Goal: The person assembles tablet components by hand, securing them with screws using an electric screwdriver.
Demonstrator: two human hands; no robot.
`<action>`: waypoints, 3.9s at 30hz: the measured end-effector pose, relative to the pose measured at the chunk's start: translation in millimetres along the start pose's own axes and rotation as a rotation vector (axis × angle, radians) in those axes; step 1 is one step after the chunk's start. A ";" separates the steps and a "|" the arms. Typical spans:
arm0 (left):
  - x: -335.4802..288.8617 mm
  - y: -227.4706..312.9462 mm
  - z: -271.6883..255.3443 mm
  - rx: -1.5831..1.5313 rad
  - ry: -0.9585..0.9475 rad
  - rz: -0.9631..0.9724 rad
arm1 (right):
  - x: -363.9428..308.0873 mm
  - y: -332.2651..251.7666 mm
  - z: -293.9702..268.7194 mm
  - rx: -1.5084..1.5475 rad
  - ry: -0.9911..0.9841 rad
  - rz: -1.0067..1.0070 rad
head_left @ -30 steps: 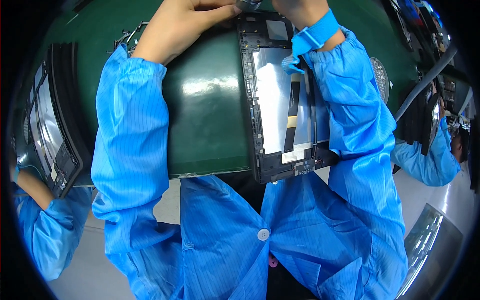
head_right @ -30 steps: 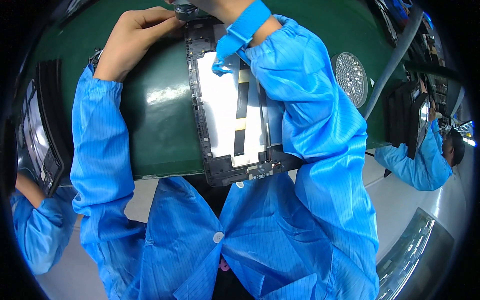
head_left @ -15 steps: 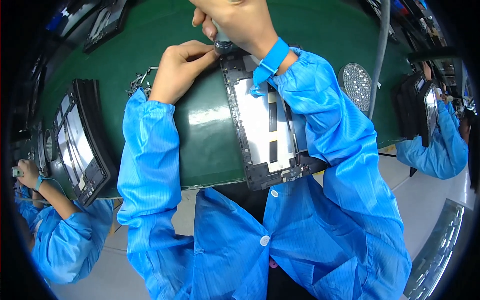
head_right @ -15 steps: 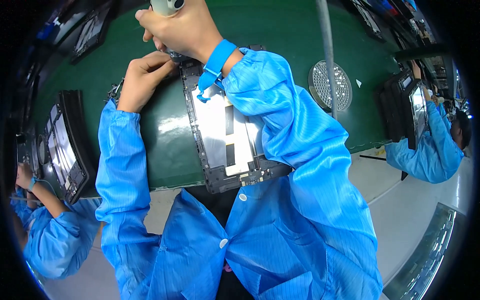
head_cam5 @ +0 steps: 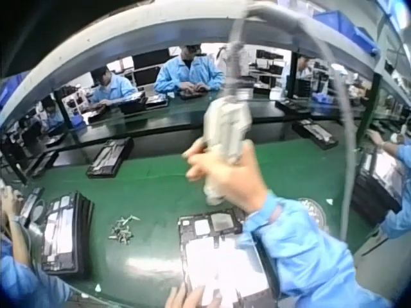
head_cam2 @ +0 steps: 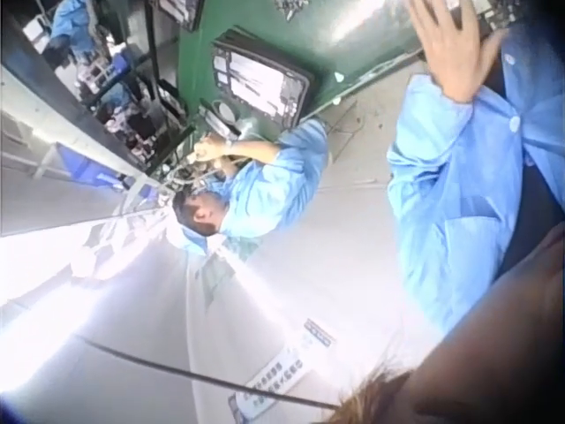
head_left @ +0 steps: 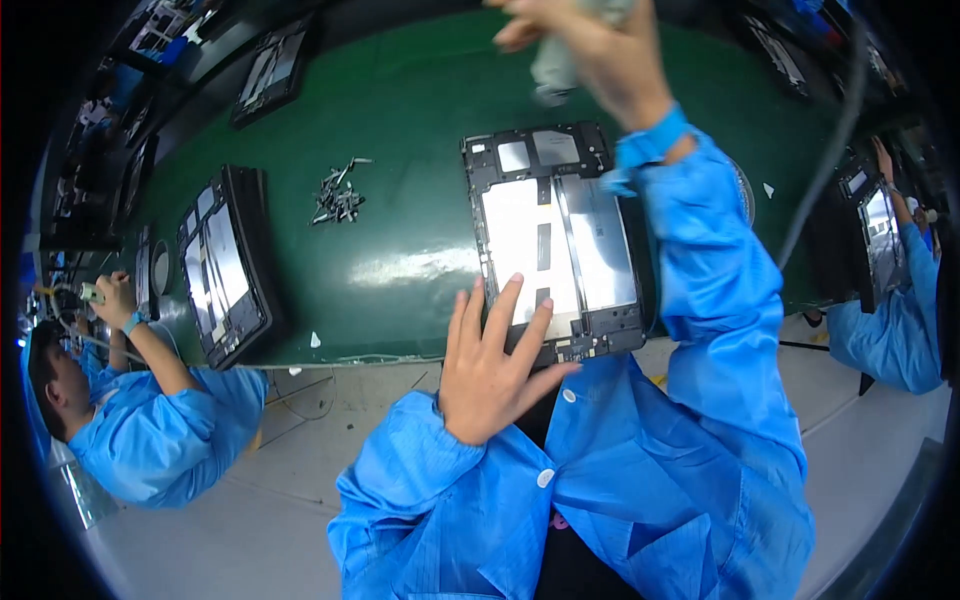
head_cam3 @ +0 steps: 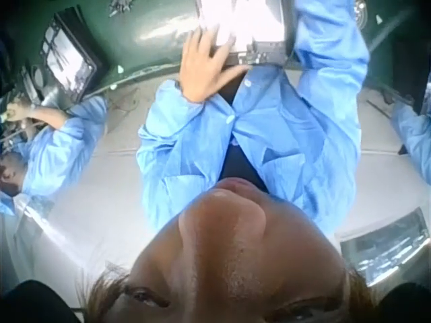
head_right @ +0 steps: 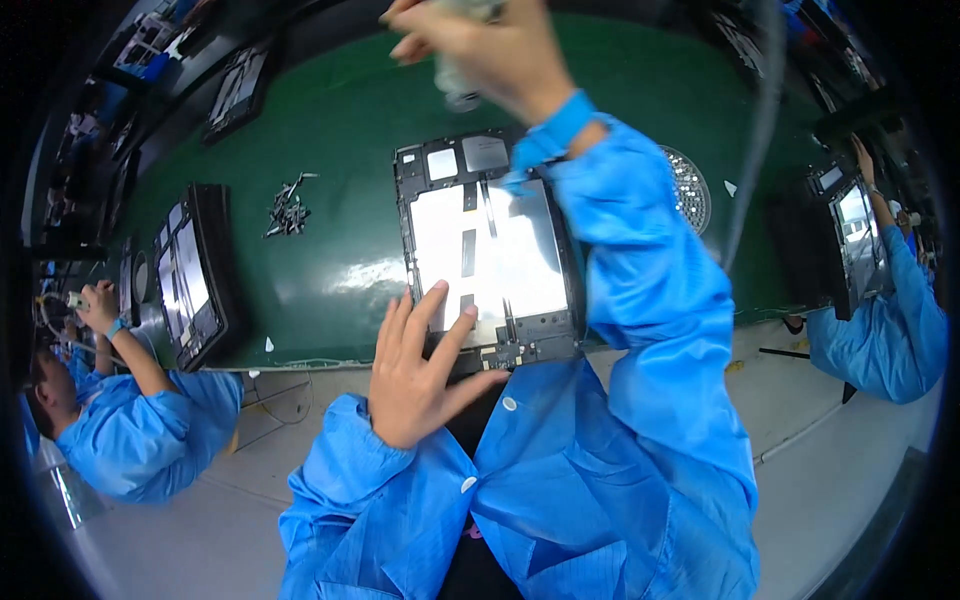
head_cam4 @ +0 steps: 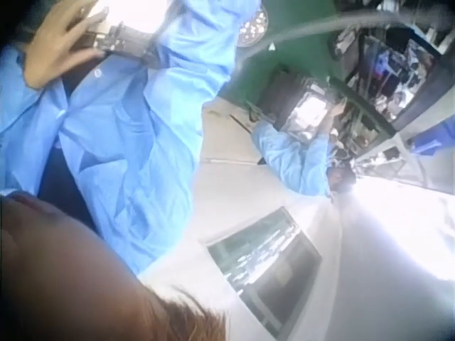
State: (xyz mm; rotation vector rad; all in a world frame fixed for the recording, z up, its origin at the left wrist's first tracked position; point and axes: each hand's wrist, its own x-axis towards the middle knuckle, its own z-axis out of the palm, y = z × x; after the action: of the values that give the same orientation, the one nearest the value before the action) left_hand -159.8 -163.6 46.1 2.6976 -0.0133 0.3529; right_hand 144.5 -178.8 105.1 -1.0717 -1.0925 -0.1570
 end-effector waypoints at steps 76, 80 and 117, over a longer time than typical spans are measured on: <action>141.5 -110.8 14.9 0.122 0.109 0.322 | -72.9 -54.9 -84.3 0.105 0.053 0.551; 143.3 -111.4 16.2 0.094 0.101 0.333 | -71.5 -55.4 -81.8 0.060 0.062 0.562; 160.9 -57.2 64.1 -0.077 0.122 0.470 | -54.3 -54.6 -75.0 -0.045 0.078 0.366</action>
State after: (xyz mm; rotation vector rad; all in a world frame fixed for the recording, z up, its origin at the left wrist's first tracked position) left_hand 15.1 -130.4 6.4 2.5684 -0.6183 0.6388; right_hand 133.5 -285.1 93.9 -1.2765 -0.8106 0.0692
